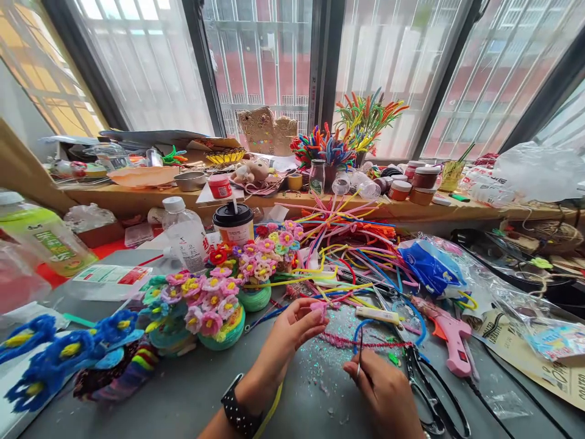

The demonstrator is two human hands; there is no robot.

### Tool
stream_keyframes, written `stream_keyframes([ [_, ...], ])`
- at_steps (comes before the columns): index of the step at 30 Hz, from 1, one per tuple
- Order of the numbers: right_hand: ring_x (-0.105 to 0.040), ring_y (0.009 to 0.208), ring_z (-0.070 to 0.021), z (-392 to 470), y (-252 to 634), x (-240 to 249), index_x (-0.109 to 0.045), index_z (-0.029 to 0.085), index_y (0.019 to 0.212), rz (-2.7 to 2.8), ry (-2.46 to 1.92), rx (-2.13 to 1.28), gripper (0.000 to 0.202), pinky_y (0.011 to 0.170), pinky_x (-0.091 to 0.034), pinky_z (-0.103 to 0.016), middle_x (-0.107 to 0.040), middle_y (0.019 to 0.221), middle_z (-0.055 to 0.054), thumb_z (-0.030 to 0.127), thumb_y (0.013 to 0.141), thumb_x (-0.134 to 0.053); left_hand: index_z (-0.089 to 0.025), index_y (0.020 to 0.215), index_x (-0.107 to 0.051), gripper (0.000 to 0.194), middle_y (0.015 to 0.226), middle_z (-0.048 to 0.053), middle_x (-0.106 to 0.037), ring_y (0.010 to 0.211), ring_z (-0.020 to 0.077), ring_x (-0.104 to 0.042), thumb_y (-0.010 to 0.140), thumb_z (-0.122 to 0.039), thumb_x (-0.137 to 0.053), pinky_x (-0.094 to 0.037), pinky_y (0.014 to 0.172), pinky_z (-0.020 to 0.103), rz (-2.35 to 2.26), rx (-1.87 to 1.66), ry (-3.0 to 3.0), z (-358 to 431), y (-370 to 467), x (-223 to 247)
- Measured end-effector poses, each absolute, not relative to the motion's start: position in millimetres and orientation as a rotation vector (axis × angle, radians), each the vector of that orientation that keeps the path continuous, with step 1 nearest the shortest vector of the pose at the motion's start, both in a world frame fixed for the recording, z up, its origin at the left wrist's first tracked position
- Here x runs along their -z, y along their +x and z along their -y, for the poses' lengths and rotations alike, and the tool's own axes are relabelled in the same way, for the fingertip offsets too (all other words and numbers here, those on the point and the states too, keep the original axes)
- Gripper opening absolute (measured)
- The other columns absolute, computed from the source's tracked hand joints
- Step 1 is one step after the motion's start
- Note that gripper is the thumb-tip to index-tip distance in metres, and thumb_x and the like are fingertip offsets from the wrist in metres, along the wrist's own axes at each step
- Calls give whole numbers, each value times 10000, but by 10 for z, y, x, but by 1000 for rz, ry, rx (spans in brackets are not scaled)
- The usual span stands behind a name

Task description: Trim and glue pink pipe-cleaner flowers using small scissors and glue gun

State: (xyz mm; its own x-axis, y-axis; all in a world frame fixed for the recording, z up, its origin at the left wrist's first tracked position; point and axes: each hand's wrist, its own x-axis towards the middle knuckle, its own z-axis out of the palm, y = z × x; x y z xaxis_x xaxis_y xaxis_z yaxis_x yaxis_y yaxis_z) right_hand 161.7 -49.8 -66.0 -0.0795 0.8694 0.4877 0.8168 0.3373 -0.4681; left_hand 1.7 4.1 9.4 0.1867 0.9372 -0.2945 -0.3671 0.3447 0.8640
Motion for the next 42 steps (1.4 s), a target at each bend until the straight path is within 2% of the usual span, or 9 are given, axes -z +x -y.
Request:
stream_keyframes([
  [3, -537, 454, -114, 506, 1582, 627, -519, 177, 581, 1890, -1493, -94, 525, 463, -356, -200, -561, 502, -4, 496, 872, -221, -148, 848, -602, 262, 771, 41, -631, 720, 144, -612, 633, -288, -658, -467, 704, 247, -927, -1028, 776, 5, 10, -120],
  [9, -555, 469, -117, 496, 1589, 522, -531, 176, 583, 1974, -1493, -39, 558, 459, -340, -207, -579, 523, -10, 510, 869, -189, -145, 806, -616, 242, 732, 38, -640, 711, 143, -615, 628, -300, -663, -469, 706, 243, -857, -973, 829, -26, 5, -13],
  [15, -583, 520, -149, 350, 1520, 320, -554, 174, 655, 2083, -1577, 215, 560, 466, -332, -228, -601, 609, -36, 540, 853, -179, -135, 746, -616, 210, 676, 22, -625, 660, 126, -609, 618, -290, -674, -478, 651, 215, -867, -1025, 826, -25, 33, 25],
  [20, -599, 568, -177, 171, 1381, 242, -532, 158, 707, 2098, -1719, 392, 520, 464, -333, -242, -602, 629, -57, 510, 867, -184, -134, 776, -634, 179, 750, 40, -649, 723, 137, -614, 665, -274, -638, -476, 711, 233, -804, -1102, 819, -12, -19, -32],
  [26, -600, 582, -184, 118, 1323, 371, -505, 150, 740, 2097, -1784, 490, 469, 449, -324, -241, -600, 661, -69, 518, 855, -237, -121, 783, -662, 180, 835, 55, -662, 754, 144, -612, 664, -254, -639, -468, 760, 250, -792, -1171, 782, -26, -48, -28],
  [32, -594, 541, -180, 201, 1397, 362, -502, 155, 705, 2088, -1885, 489, 400, 436, -287, -237, -595, 635, -53, 471, 856, -308, -110, 753, -658, 185, 743, 48, -651, 721, 145, -606, 642, -258, -657, -478, 718, 247, -820, -1118, 808, -3, -13, -1],
  [42, -584, 524, -174, 250, 1414, 311, -536, 159, 675, 2087, -1869, 512, 340, 449, -285, -244, -600, 606, -43, 463, 802, -453, -132, 766, -646, 194, 730, 31, -649, 699, 128, -603, 649, -286, -648, -477, 694, 234, -837, -1083, 849, -11, -8, 15],
])
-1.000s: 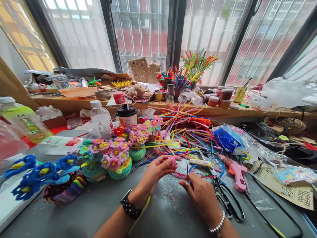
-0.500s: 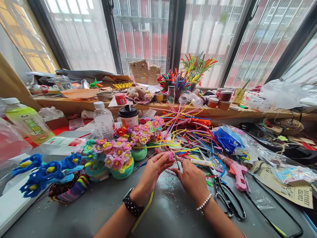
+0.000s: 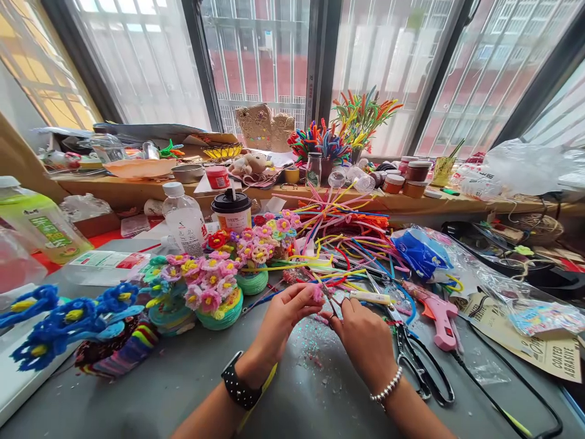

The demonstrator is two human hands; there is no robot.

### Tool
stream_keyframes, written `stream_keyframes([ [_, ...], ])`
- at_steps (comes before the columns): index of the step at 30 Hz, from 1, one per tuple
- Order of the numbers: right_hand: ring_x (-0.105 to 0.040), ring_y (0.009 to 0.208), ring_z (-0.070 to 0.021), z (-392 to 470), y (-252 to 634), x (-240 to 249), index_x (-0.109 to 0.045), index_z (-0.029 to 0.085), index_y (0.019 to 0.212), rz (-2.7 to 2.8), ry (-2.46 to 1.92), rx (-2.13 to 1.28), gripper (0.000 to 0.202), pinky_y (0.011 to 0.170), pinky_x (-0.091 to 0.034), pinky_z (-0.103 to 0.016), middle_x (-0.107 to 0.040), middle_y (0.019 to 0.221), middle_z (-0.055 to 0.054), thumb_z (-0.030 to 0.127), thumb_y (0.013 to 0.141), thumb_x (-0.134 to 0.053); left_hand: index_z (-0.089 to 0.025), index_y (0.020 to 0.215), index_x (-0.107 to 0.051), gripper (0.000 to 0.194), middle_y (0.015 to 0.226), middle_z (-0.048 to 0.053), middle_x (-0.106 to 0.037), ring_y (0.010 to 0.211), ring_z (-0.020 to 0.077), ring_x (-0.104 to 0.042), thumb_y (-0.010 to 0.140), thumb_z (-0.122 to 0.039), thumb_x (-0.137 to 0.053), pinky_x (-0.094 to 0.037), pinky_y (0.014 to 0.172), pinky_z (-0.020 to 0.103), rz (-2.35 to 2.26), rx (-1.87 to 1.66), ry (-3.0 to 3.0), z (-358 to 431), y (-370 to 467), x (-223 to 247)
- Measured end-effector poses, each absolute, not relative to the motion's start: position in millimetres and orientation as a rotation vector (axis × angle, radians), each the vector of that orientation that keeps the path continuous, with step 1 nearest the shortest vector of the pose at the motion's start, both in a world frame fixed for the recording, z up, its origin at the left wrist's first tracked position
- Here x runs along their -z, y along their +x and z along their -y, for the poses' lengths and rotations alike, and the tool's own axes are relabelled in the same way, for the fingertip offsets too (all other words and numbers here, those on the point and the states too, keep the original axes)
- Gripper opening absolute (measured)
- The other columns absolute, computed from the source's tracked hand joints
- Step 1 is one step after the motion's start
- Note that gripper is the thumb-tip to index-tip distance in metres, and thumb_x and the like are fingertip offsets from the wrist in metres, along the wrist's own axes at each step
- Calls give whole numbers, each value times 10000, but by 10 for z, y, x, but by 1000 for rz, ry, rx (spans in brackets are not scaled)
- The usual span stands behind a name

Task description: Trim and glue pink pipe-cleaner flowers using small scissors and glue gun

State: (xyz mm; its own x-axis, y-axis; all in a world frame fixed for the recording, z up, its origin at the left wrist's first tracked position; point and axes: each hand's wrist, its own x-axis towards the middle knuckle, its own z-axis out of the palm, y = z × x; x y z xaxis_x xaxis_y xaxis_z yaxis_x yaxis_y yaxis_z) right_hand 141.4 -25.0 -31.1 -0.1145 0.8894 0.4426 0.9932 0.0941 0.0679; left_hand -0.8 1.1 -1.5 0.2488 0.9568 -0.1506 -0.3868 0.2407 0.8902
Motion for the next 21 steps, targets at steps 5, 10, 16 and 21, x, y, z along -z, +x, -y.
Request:
stream_keyframes([
  [5, -588, 518, -178, 254, 1423, 302, -548, 162, 663, 2100, -1862, 492, 329, 446, -282, -245, -603, 595, -37, 451, 798, -468, -131, 759, -652, 195, 710, 27, -639, 689, 127, -595, 635, -281, -658, -477, 693, 241, -849, -1076, 885, 2, -8, -9],
  [10, -583, 490, -175, 287, 1435, 306, -562, 163, 650, 2093, -1859, 516, 289, 444, -280, -247, -607, 571, -33, 409, 790, -505, -128, 756, -644, 188, 709, 26, -625, 697, 132, -594, 643, -278, -651, -481, 684, 237, -866, -1071, 897, -6, -12, -5],
  [16, -574, 461, -159, 292, 1454, 304, -558, 167, 592, 2115, -1792, 560, 288, 444, -263, -251, -609, 544, -27, 311, 826, -473, -124, 750, -638, 202, 710, 27, -616, 700, 140, -591, 632, -287, -655, -485, 696, 254, -872, -1087, 909, -3, 5, 6],
  [21, -568, 444, -143, 288, 1484, 301, -551, 159, 589, 2129, -1754, 547, 390, 437, -256, -245, -612, 543, -39, 319, 881, -349, -137, 805, -631, 211, 790, 31, -621, 733, 130, -577, 647, -275, -644, -471, 731, 258, -902, -1133, 919, 9, 18, -2],
])
